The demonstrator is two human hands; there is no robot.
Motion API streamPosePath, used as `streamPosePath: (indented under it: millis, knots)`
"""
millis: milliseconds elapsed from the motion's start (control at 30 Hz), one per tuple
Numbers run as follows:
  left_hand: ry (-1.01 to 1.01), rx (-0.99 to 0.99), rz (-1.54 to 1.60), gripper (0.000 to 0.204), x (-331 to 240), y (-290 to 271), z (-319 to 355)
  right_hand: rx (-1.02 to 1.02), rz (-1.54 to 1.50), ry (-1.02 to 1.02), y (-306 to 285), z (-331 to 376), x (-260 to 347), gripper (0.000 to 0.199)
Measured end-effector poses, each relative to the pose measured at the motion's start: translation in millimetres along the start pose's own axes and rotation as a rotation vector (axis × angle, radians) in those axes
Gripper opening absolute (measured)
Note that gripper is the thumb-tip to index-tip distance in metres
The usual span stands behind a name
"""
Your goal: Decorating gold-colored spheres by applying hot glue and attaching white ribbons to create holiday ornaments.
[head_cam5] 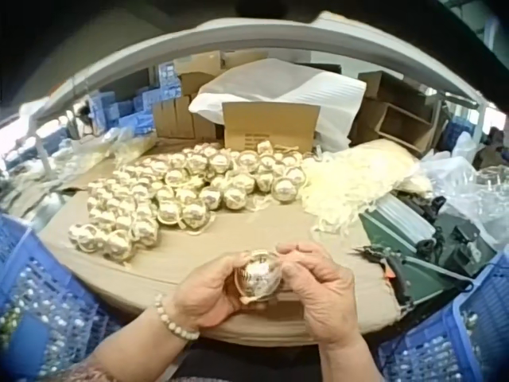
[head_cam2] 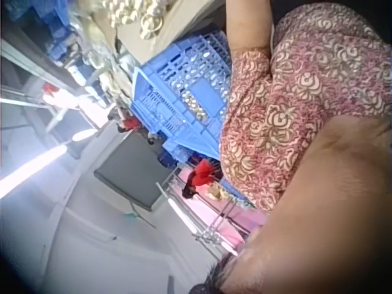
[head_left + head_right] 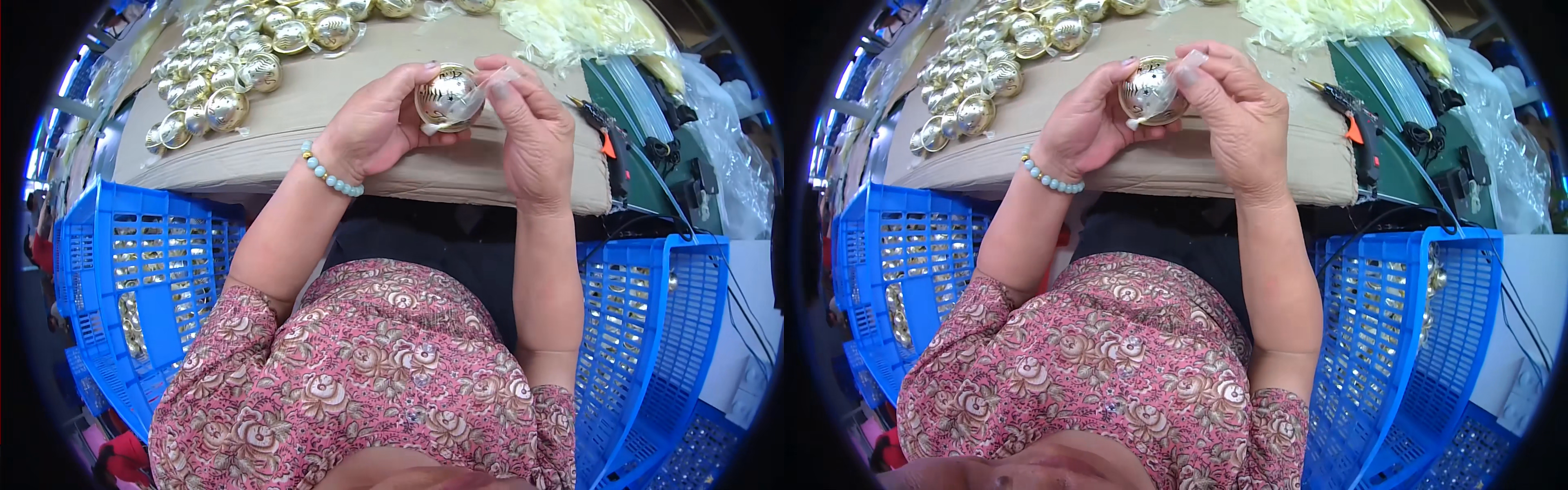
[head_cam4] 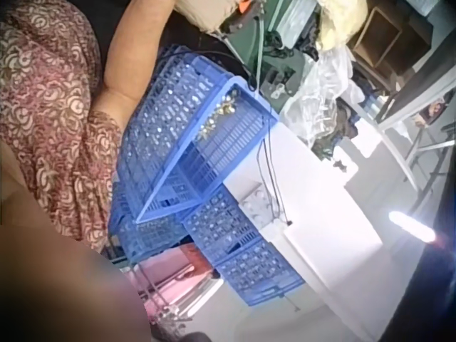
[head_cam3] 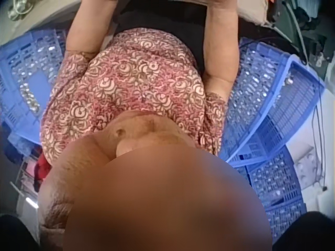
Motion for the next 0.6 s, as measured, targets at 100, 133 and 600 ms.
streamPosePath:
  millis: [100,133,600]
  knots:
    - [-0.053,0.009,-0.017,0.037,6.6,7.0,0.4,-0.034,-0.08,0.01,-8.0,-1.3,3.1,0.021]
    - [-0.064,0.012,-0.014,0.041,8.1,9.0,1.1,-0.027,-0.161,0.042,-9.3,-1.4,1.8,0.019]
    - [-0.091,0.146,-0.174,0.034,24.0,36.3,-3.8,-0.055,0.053,0.048,-16.1,-2.7,2.2,0.013]
Point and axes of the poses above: each hand's wrist, its own z-axis away from the middle knuckle, its own y-axis out of the palm, x = y × z, the point moved 6 cm from there along -z, towards the middle knuckle, and after that the axes turned 1 degree about y, right-handed, at the moved point
